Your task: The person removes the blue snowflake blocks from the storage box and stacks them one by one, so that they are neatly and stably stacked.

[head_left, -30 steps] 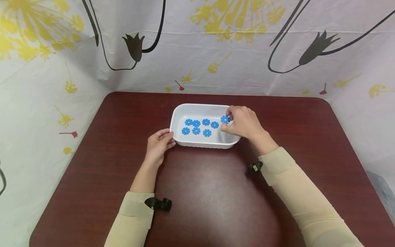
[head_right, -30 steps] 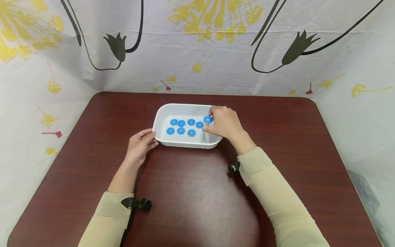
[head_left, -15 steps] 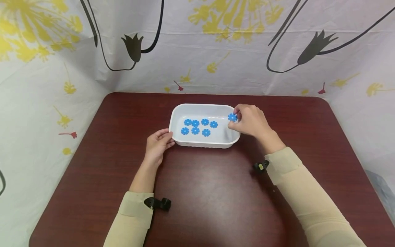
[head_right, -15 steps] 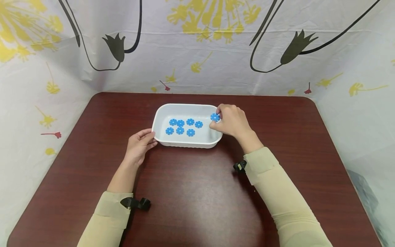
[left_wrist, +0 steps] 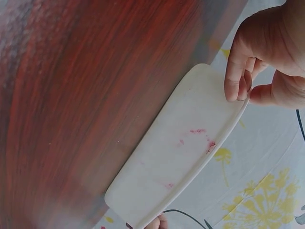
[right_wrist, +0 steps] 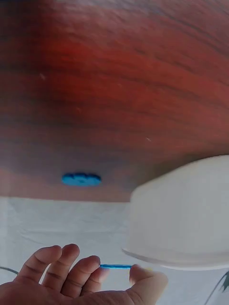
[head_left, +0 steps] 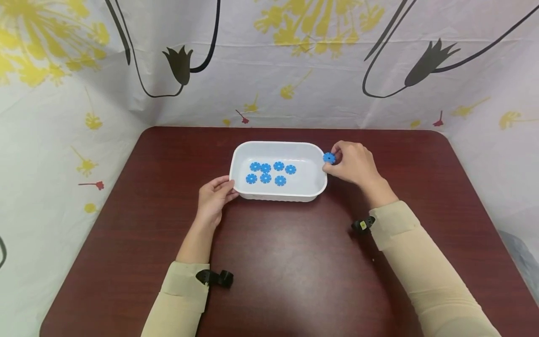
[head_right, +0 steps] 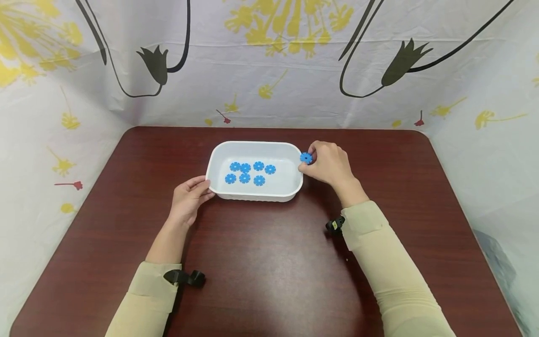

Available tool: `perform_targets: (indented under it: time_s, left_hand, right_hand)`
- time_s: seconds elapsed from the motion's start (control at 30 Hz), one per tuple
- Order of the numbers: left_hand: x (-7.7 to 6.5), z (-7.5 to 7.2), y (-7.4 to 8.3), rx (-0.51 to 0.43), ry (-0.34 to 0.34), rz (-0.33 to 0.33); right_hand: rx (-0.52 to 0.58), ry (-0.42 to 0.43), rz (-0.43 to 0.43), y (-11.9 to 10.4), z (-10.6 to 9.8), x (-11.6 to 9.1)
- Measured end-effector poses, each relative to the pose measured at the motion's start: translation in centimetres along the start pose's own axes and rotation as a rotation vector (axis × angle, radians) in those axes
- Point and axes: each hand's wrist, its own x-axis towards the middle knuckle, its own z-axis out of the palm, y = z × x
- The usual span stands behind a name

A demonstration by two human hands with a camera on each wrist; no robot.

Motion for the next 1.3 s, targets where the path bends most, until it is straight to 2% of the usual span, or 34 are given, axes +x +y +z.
perform_targets:
  time_s: [0.23, 0.5, 0.7, 1.0, 1.3]
  left_hand:
    - [0.1, -0.1, 0.0, -0.014, 0.016, 0.011]
    - [0.2, -0.3, 0.1, -0.001, -0.007, 0.006]
    - [0.2, -0.4, 0.2, -0.003, -0.012, 0.002]
    - [0.3, -0.3, 0.3, -0.018, -0.017, 0.002]
    - [0.3, -0.4, 0.3, -0.033, -0.021, 0.002]
  right_hand:
    - [-0.015, -0.034, 0.048, 2.0, 0.7, -0.4]
    - [-0.046, -0.091, 0.056, 3.2, 1.2, -0.8]
    - [-0.051, -0.107, 0.046, 3.7, 1.5, -0.7]
    - [-0.066, -0.194, 0.028, 3.9, 1.7, -0.5]
    - [-0.078, -0.215, 0.017, 4.3, 2.1, -0.2]
